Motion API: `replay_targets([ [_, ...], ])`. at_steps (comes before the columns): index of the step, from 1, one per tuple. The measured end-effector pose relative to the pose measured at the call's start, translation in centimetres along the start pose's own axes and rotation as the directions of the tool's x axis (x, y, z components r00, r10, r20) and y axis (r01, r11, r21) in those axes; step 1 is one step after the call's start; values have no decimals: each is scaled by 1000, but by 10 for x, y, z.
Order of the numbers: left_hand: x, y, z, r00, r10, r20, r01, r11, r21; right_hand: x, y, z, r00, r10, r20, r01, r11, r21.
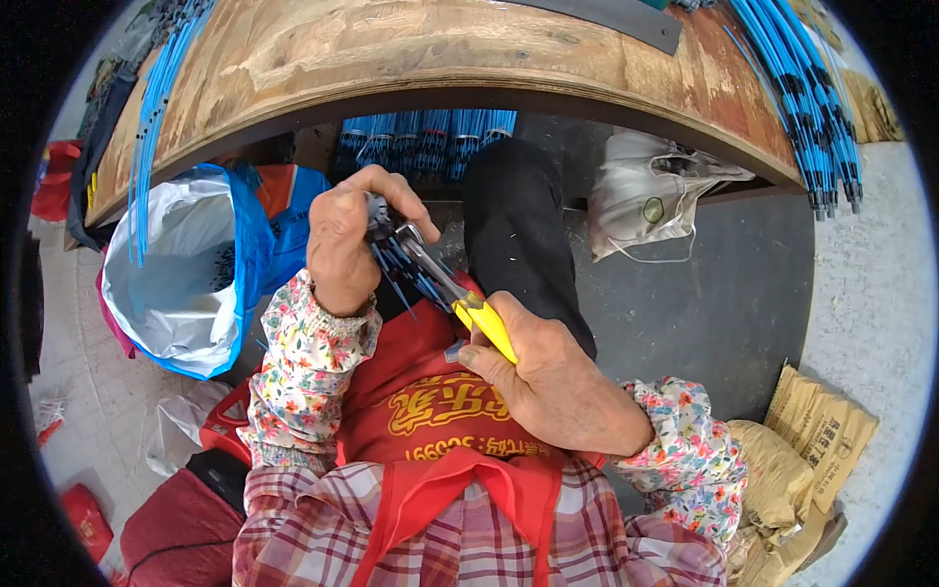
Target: Trimming and assembling blue industrial cables or tubes at a manufacturing workbench.
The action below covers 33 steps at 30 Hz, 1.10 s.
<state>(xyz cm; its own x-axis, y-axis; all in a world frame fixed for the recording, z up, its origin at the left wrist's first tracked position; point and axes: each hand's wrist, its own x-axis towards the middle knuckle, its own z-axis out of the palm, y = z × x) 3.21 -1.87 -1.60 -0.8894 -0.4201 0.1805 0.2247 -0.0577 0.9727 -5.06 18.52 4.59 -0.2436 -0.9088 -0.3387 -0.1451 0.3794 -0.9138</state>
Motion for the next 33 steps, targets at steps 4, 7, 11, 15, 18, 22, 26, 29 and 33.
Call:
replay_targets([
  [4, -7, 1, 1, 997, 25, -75, -29, 998, -57, 0, 8, 9, 999, 42, -3, -40, 980, 194],
  [7, -11, 3, 1, 995, 33, -96, -41, 996, -76, -1, 9, 13, 1000, 15, -17, -11, 981, 192],
  [11, -14, 3, 1, 996, 61, -70, -64, 997, -38, -3, 14, 22, 998, -34, -62, 45, 983, 176],
  [15, -15, 0, 2, 992, 96, -79, -95, 995, 19, -1, 13, 27, 998, -22, -55, 31, 986, 163],
  [18, -11, -2, 3, 983, 134, -124, -135, 991, -5, 4, 14, 34, 996, -49, -77, 57, 993, 108],
  [22, -9, -5, 1, 977, 122, -177, -126, 992, -10, 13, 23, 46, 974, -153, -167, 151, 988, -27],
  [26, -7, -7, -1, 966, 131, -222, -131, 991, 17, 19, 21, 48, 960, -177, -216, 150, 979, -138],
  [29, -5, -10, -5, 964, 175, -198, -155, 981, 115, 19, 15, 41, 963, -164, -216, 112, 965, -236],
  [33, -1, -9, -5, 951, 262, -164, -240, 960, 145, 17, 8, 10, 981, -135, -137, 106, 974, -200],
])
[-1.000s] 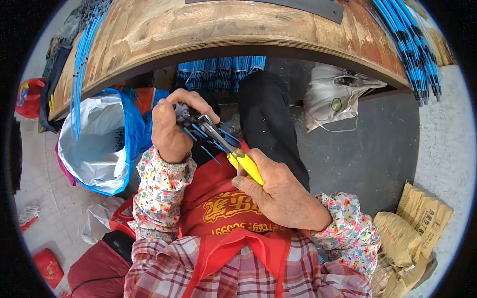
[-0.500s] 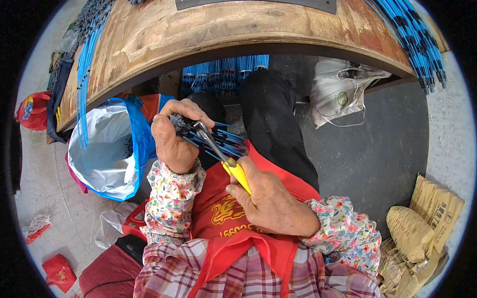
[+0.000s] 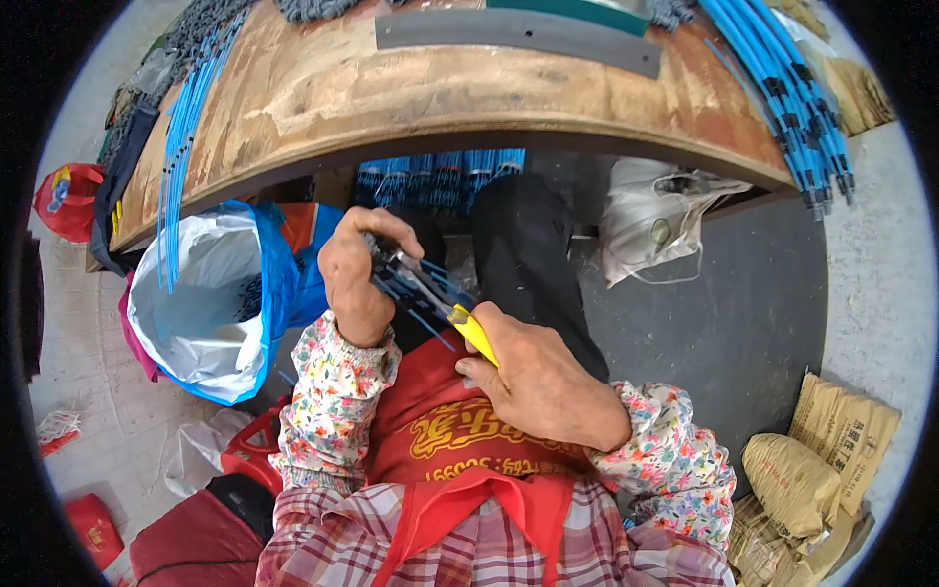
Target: Trimming and assembling blue industrial cables or tubes at a manufacturing workbench.
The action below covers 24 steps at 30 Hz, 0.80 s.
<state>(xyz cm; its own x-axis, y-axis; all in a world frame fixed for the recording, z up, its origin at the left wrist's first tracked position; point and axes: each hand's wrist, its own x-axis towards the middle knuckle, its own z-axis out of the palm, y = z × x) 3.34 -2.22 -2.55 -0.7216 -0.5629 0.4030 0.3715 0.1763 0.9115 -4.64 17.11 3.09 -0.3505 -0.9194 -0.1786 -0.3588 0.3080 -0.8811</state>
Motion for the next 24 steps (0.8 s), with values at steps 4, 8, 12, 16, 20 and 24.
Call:
replay_targets([
  [4, -8, 8, 2, 980, -116, -159, 119, 993, 9, 1, -15, -38, 993, -111, 46, 116, 987, -112],
  [8, -10, 7, -8, 934, -144, -328, 110, 987, -119, 18, -24, -73, 958, -223, -181, 166, 945, -282],
  [12, -12, 11, -23, 926, -124, -356, 126, 992, -18, 65, -23, -116, 868, -480, -130, 218, 602, -768],
  [16, -2, 29, -37, 917, -47, -396, 70, 997, 44, 96, -1, -144, 838, -544, -33, 209, 376, -903],
  [20, 8, 49, -68, 881, 36, -471, -51, 999, -19, 95, 5, -127, 676, -732, -90, 245, 338, -909],
  [24, 15, 77, -119, 893, 52, -448, -178, 953, -244, 60, 2, -58, 697, -662, -277, 463, 710, -531],
])
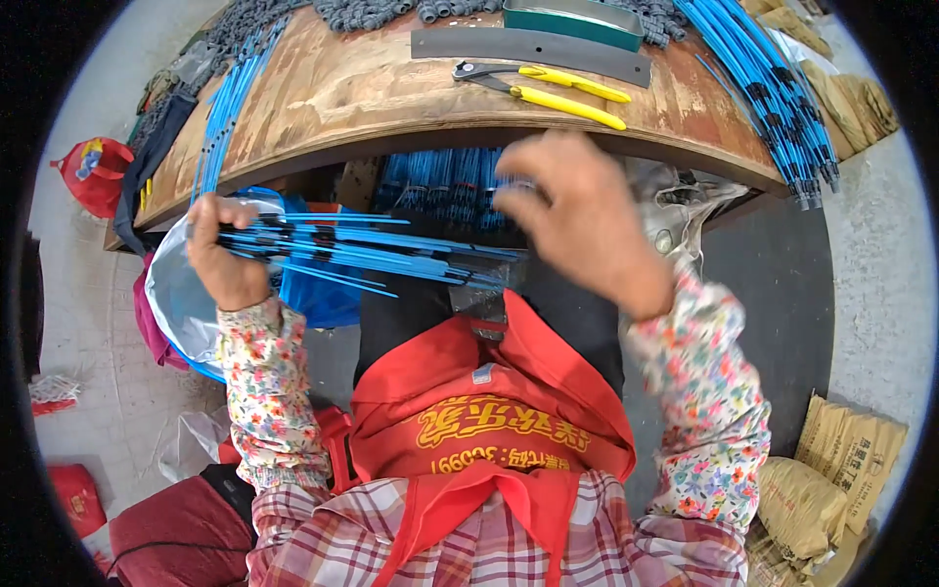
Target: Trimming and assembling blue industrial cables or tubes at a manufacturing workbench.
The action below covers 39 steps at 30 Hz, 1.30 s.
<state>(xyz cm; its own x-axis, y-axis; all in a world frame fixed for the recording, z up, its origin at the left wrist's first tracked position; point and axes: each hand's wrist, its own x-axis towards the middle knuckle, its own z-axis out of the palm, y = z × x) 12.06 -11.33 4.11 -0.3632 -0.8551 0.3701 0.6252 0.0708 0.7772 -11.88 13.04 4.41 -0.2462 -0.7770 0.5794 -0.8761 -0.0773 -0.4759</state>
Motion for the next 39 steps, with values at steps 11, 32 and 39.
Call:
replay_targets([
  [11, 52, 106, -18, 996, 62, -61, -67, 994, -82, -100, -68, 97, 875, -28, 483, -207, 880, 427],
  [32, -102, -112, 68, 603, -798, 0, 760, 575, -302, -80, -22, -11, 957, 126, -262, 58, 801, 596],
  [39, -174, -40, 69, 445, -870, 210, 739, 490, 463, -68, -44, -7, 792, 608, -57, -396, 582, 710],
])
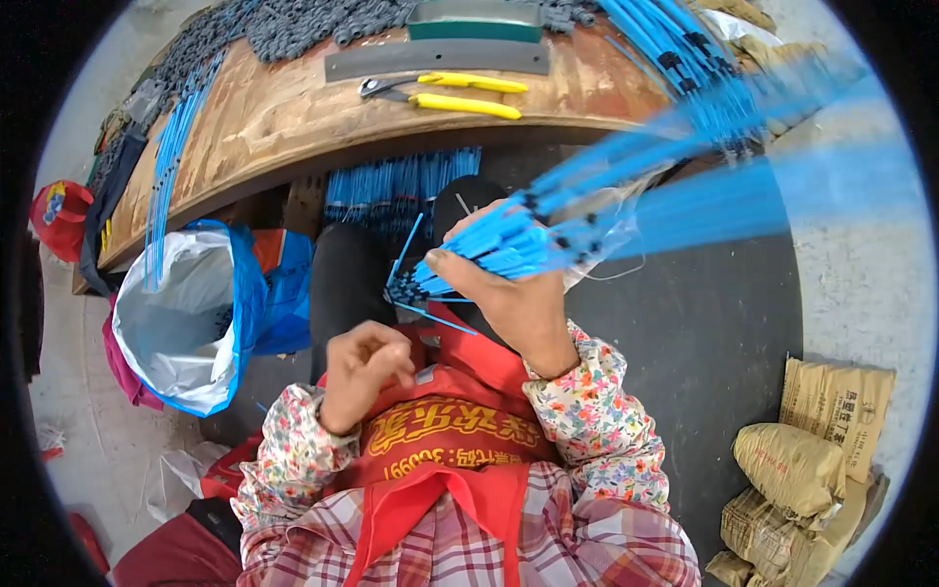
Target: Trimming and assembling blue industrial cables or tubes at a manufacturing workbench.
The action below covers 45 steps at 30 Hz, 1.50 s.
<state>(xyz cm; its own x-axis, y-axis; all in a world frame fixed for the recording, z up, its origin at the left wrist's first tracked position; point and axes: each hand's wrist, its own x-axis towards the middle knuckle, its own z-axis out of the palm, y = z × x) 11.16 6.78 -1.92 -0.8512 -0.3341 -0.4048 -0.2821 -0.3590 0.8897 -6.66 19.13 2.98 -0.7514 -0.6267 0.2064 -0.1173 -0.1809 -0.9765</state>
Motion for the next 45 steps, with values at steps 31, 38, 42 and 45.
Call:
replay_targets([
  [31, 77, 20, -56, 803, 547, 236, -271, 688, -674, 35, 39, 33, 915, -108, 389, 162, 981, -108],
  [38, 82, -6, -80, 748, 626, 221, -261, 583, -769, 5, 67, 56, 757, 84, 648, -318, 914, 254],
  [42, 97, -30, -111, 633, 601, 488, 72, 582, -810, 1, 68, 60, 656, 93, 749, -242, 966, 93],
  [45, 97, -30, -108, 526, 659, 538, 49, 608, -793, 3, 59, 63, 652, 218, 727, -323, 946, 6],
])
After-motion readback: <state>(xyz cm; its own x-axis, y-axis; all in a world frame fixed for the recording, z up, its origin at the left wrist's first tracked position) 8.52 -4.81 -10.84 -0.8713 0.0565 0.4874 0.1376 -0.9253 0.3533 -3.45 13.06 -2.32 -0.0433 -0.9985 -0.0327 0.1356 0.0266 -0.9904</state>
